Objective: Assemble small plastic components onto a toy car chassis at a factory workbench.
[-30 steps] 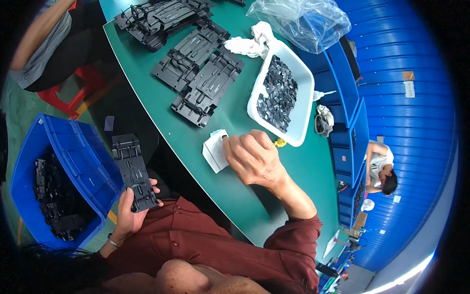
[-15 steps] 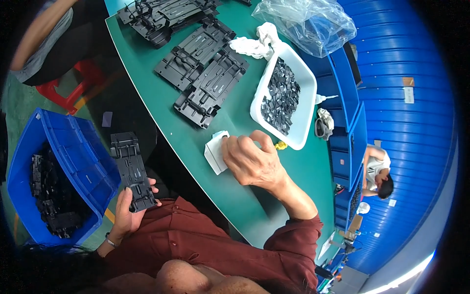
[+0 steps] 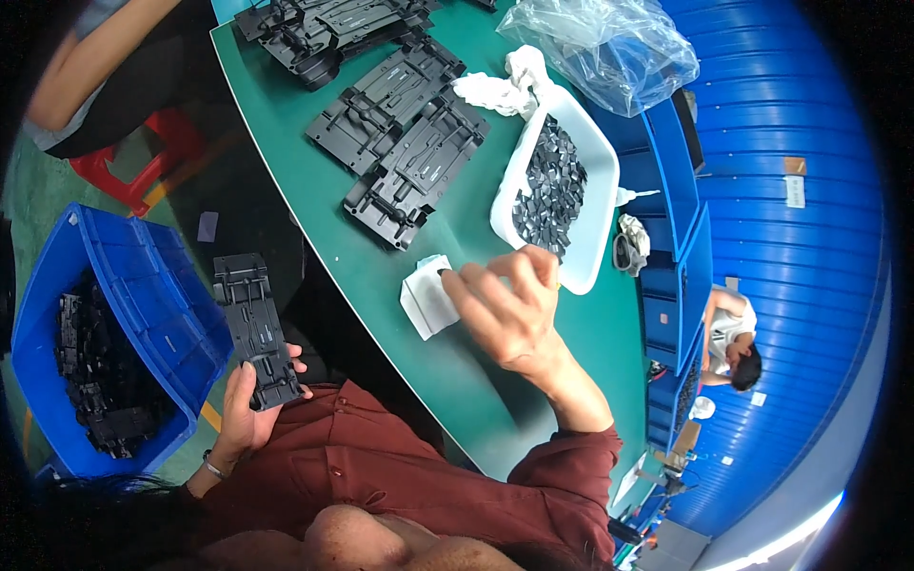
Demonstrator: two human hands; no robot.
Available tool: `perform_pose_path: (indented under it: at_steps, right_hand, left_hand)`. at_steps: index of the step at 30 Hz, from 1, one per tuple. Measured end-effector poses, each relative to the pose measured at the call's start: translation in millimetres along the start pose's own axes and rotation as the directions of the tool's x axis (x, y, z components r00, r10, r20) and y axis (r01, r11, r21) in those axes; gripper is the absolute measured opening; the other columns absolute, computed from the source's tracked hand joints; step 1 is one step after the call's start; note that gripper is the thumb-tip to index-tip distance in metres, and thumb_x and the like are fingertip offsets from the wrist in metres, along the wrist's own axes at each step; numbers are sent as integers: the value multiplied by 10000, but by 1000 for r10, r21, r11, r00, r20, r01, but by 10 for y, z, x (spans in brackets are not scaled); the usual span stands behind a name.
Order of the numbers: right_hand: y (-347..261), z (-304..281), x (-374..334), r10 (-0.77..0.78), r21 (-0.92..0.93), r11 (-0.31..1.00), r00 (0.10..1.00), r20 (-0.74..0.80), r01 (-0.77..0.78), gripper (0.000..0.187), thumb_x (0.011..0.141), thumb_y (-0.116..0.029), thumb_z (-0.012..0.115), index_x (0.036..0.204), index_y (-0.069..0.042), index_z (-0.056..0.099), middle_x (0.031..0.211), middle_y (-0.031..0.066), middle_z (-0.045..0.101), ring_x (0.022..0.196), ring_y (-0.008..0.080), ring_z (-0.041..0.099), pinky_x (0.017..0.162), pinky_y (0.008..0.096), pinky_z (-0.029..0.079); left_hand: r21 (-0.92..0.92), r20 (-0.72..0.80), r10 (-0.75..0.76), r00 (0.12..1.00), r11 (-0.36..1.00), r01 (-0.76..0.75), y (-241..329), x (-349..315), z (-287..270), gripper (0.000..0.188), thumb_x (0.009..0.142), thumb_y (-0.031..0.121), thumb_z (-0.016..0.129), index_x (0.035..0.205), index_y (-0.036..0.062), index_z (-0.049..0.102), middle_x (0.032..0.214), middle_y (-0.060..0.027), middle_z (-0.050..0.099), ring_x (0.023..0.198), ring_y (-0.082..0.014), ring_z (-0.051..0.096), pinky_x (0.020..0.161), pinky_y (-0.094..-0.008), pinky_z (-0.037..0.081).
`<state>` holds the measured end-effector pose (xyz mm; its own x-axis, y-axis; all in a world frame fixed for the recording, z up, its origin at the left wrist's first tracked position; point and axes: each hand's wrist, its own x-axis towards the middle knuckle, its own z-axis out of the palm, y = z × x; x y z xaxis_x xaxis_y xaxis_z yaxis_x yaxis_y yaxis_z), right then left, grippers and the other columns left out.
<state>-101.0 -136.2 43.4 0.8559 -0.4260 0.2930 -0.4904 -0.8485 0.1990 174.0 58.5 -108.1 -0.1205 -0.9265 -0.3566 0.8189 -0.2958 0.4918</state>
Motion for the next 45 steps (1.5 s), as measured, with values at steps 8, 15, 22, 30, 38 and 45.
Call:
perform_pose_path:
  at_steps: [8,15,22,30,38,45]
  right_hand:
    - [-87,140,-101,399,409,833,917,24,-373,277,715,91,782,959,-27,721,842,80,653,691,229,596,579,331,470]
    - [-175,173,-92,594,474,648,785,175,-596,191,788,54,766,961,-20,736,824,85,657,645,177,625,576,294,489]
    - [-172,230,-106,618,507,586,753,224,-632,168,808,39,757,966,-15,740,765,84,645,640,172,626,581,290,488]
    - [-160,244,-139,627,503,581,746,225,-640,161,813,28,760,968,-14,741,761,84,642,638,180,625,585,290,487]
    - [-157,186,-121,520,409,753,847,109,-515,230,760,57,755,977,-14,725,716,70,591,607,180,593,546,319,463]
    - [-93,144,-31,-67,-85,994,997,40,70,327,670,-20,699,994,27,695,708,9,391,578,126,453,479,293,325]
  left_hand:
    - [50,-41,-1,999,999,3,-2,-1,12,503,1106,361,380,1431,-21,424,1372,-229,550,1171,-292,601,857,-510,581]
    - [57,-39,9,999,998,-6,1,-4,8,493,1110,357,368,1424,-17,433,1373,-225,552,1171,-297,599,859,-510,576]
    - [56,-53,9,999,998,-6,-6,-11,9,481,1111,356,367,1417,-7,440,1374,-220,553,1169,-295,598,855,-504,576]
    - [55,-72,4,997,999,0,-2,-16,15,476,1110,358,370,1416,1,441,1373,-218,553,1166,-293,596,855,-501,575]
    - [50,-83,7,996,999,-2,9,-9,30,474,1106,356,382,1416,1,437,1360,-215,558,1161,-290,597,847,-505,576]
    - [39,-70,18,997,999,-16,-5,-12,-4,484,1105,359,387,1429,2,431,1366,-221,556,1166,-291,599,845,-505,576]
